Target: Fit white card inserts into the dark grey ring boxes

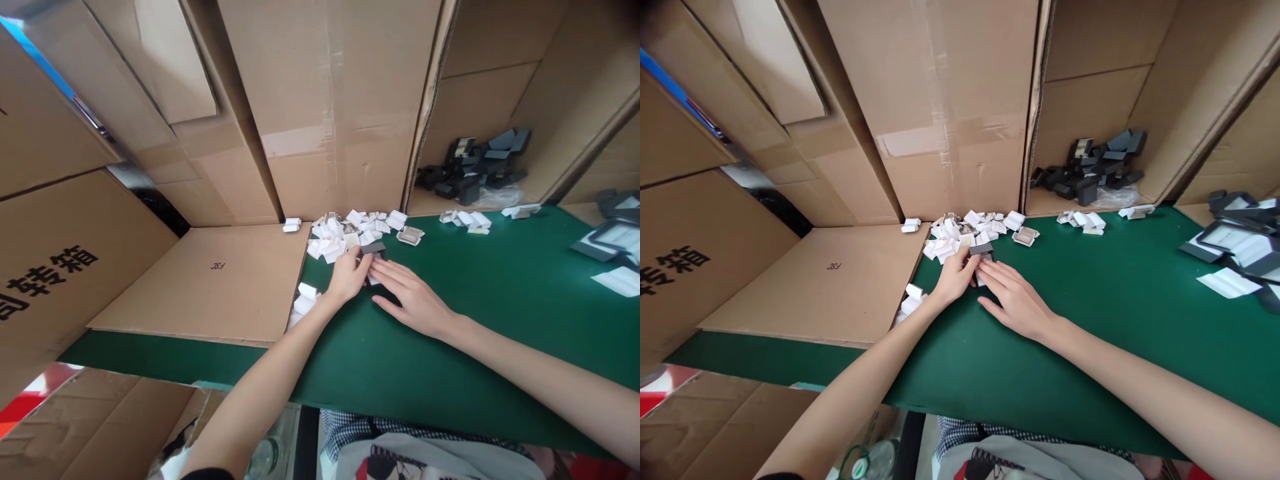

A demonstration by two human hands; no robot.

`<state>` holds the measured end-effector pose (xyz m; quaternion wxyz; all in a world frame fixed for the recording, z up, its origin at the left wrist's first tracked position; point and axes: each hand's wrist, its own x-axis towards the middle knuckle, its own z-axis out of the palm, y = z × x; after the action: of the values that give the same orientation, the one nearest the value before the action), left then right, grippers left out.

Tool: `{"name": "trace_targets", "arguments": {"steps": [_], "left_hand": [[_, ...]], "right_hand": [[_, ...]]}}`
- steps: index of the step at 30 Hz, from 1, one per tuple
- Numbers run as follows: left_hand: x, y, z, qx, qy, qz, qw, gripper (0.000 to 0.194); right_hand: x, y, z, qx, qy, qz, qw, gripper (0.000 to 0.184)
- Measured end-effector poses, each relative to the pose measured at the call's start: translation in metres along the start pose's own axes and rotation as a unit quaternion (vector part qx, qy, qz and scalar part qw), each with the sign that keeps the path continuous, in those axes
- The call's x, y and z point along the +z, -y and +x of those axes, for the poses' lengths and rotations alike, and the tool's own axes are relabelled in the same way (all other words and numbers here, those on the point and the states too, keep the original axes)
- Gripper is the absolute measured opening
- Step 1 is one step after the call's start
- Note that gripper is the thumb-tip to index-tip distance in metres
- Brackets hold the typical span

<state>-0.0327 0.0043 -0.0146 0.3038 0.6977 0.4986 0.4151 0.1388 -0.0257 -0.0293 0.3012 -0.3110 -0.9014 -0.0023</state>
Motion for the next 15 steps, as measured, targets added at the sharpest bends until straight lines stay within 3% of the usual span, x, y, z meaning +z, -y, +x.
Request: {"name": "trace_targets", "arguments": {"steps": [11,15], "left_hand": [[-0.0004,0.001,0.0011,0.011,-0.006,0.041,0.999,0.015],[-0.0029,0.0008,0.0011,0.028,-0.017,0.075,0.997,0.008]], "right_hand": [[-0.0017,-0.0016,0.0054,-0.012,0.041,0.026,0.999,0.047],[-0.0059,-0.0048,0.0035,0.001,0.004,0.101,0.995,0.037]]}}
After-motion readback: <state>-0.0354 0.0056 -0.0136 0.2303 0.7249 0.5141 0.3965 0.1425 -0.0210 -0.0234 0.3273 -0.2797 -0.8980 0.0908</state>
